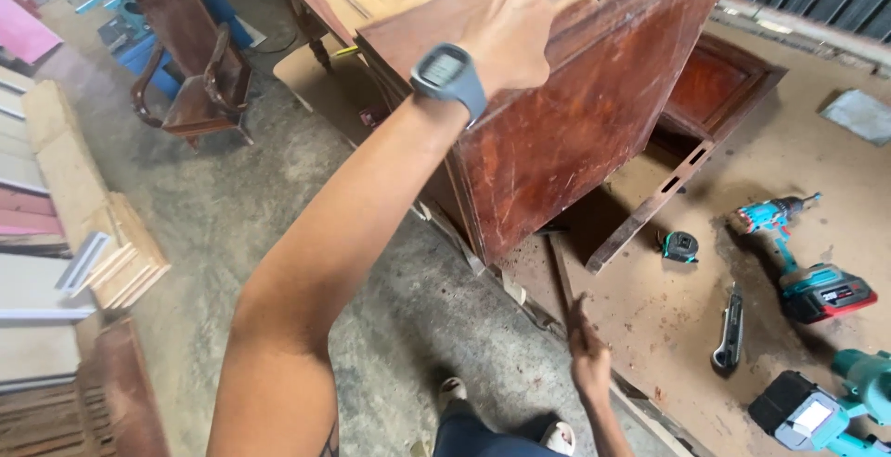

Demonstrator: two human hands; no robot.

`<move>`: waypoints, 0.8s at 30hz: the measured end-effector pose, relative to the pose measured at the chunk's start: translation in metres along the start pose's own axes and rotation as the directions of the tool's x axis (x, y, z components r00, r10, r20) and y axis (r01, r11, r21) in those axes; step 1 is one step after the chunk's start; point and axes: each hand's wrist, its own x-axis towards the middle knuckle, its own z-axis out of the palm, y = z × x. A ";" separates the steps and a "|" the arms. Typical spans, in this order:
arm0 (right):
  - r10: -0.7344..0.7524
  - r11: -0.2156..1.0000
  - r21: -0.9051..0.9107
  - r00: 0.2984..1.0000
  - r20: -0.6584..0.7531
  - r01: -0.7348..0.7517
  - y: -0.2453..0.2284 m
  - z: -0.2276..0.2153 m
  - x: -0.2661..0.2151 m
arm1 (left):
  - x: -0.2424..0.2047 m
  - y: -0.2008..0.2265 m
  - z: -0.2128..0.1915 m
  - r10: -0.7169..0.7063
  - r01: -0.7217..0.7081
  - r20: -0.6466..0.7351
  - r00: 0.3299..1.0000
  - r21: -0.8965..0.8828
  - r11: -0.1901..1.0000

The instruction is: The person uses a utility knife to scrape the edges of a wooden furniture piece, then uses a sanding block to smooth the surface and edges. The person handles the furniture piece to reposition it on the workbench during the process.

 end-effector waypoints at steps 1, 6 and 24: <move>-0.143 0.989 0.049 0.989 0.036 0.142 -0.019 0.008 -0.004 | -0.002 -0.006 -0.004 -0.015 0.031 0.123 0.992 -0.131 0.991; -0.579 0.797 0.202 0.815 -0.012 0.569 -0.113 0.048 -0.012 | -0.031 -0.040 -0.026 0.133 0.066 0.345 0.929 -0.509 0.859; -0.793 0.558 -0.337 0.367 -0.487 0.759 -0.349 0.129 -0.021 | -0.005 -0.083 0.072 0.669 -0.664 -0.329 0.666 -0.670 0.332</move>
